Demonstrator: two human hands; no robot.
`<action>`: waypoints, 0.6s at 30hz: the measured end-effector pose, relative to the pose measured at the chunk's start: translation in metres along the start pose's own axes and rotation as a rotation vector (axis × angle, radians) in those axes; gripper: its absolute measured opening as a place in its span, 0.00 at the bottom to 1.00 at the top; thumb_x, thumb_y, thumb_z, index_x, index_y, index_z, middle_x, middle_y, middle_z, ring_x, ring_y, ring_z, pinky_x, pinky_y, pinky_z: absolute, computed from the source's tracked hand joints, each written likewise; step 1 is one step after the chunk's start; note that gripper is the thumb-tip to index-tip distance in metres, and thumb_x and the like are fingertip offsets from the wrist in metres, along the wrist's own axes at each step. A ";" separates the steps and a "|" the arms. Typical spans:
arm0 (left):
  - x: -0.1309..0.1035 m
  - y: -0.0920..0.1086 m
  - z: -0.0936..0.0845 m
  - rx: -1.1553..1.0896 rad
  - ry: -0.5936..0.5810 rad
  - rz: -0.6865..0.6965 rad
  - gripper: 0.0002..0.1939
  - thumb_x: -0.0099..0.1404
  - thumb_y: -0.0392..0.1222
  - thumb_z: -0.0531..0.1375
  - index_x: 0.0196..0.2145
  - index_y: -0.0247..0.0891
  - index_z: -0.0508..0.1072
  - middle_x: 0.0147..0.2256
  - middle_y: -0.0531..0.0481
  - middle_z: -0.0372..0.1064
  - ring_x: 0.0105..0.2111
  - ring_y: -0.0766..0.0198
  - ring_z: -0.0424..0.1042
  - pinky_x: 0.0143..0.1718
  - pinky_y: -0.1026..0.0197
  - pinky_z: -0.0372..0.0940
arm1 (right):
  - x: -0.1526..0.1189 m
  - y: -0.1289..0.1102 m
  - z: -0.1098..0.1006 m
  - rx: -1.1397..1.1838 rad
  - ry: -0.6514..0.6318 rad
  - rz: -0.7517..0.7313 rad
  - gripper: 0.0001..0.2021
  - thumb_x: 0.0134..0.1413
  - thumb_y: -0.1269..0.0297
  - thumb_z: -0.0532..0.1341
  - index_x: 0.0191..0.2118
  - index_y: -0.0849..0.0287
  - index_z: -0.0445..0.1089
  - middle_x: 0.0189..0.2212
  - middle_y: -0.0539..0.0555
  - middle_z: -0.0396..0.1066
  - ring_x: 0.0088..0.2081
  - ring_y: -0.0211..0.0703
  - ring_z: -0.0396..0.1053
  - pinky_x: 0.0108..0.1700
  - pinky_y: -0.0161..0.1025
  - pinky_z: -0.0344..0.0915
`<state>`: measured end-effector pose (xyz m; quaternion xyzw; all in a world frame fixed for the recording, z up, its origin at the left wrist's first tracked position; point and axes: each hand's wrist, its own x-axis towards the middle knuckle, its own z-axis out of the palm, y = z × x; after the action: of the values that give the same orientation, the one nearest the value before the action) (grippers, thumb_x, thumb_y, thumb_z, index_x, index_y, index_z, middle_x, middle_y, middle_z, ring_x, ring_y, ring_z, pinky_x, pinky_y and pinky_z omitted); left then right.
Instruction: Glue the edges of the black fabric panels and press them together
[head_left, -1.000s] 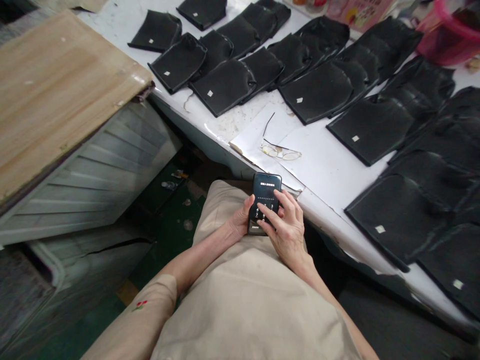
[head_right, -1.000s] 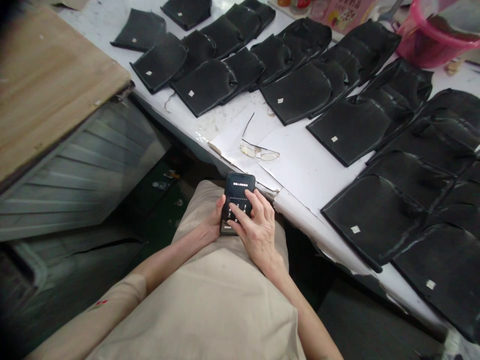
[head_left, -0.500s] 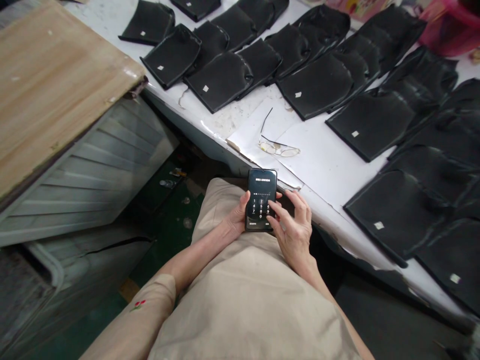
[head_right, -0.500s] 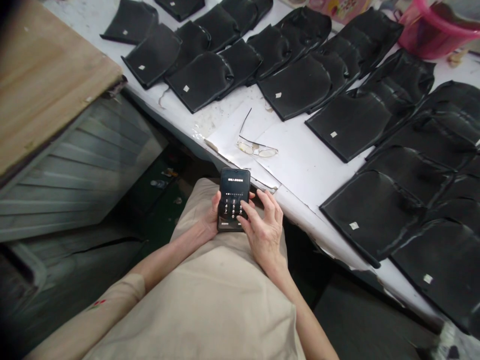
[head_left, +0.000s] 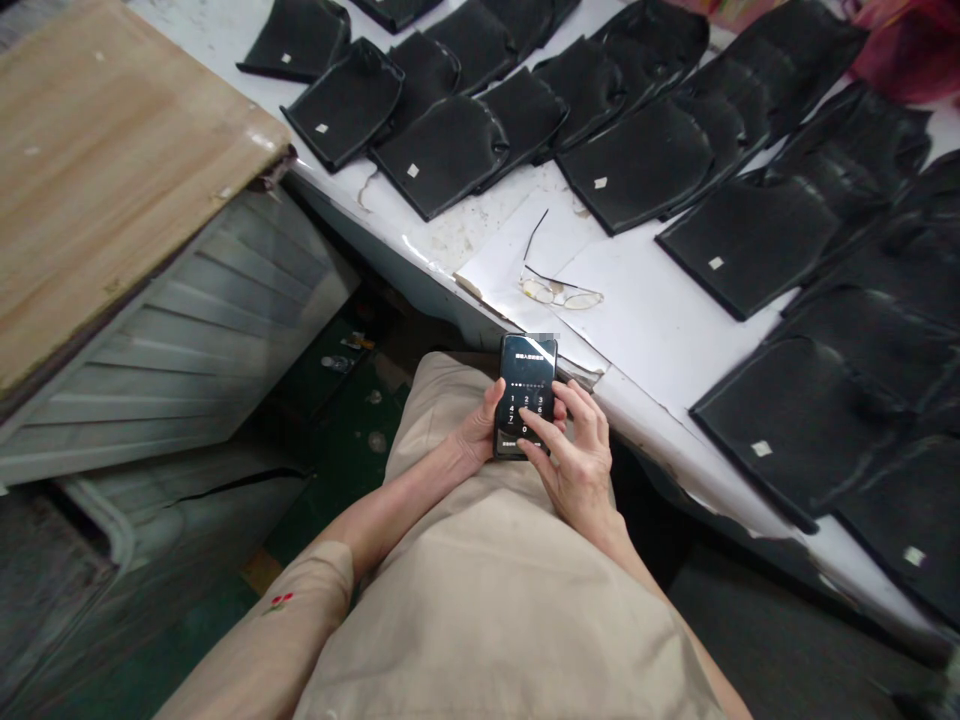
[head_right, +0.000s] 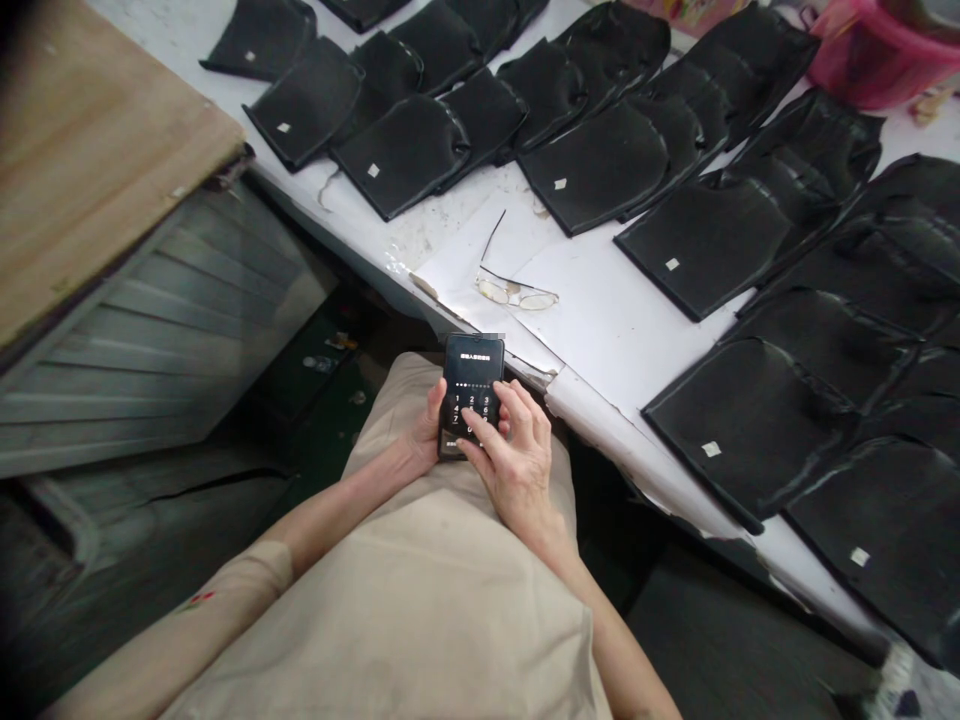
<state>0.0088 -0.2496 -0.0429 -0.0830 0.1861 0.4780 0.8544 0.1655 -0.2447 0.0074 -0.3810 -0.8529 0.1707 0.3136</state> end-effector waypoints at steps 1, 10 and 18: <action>0.000 0.000 0.000 -0.035 0.004 -0.018 0.39 0.72 0.66 0.51 0.60 0.26 0.69 0.44 0.33 0.78 0.40 0.52 0.80 0.37 0.60 0.73 | 0.000 0.000 0.001 0.003 0.004 -0.008 0.12 0.61 0.64 0.67 0.51 0.53 0.77 0.63 0.61 0.63 0.67 0.62 0.59 0.63 0.61 0.67; -0.002 0.000 0.005 -0.155 0.060 -0.077 0.37 0.69 0.67 0.55 0.61 0.33 0.70 0.46 0.37 0.79 0.36 0.57 0.81 0.34 0.63 0.74 | 0.000 -0.001 0.005 -0.014 0.000 -0.019 0.13 0.60 0.64 0.68 0.51 0.53 0.77 0.62 0.62 0.63 0.66 0.63 0.60 0.62 0.61 0.68; -0.002 0.002 0.007 -0.005 0.023 0.011 0.38 0.67 0.67 0.57 0.59 0.28 0.70 0.47 0.33 0.78 0.46 0.49 0.79 0.43 0.58 0.73 | -0.003 0.001 0.003 -0.031 0.010 0.022 0.13 0.61 0.65 0.67 0.52 0.52 0.76 0.64 0.61 0.61 0.68 0.63 0.58 0.63 0.62 0.66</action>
<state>0.0078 -0.2474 -0.0360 -0.0898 0.1950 0.4822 0.8493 0.1657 -0.2469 0.0033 -0.3962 -0.8495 0.1589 0.3099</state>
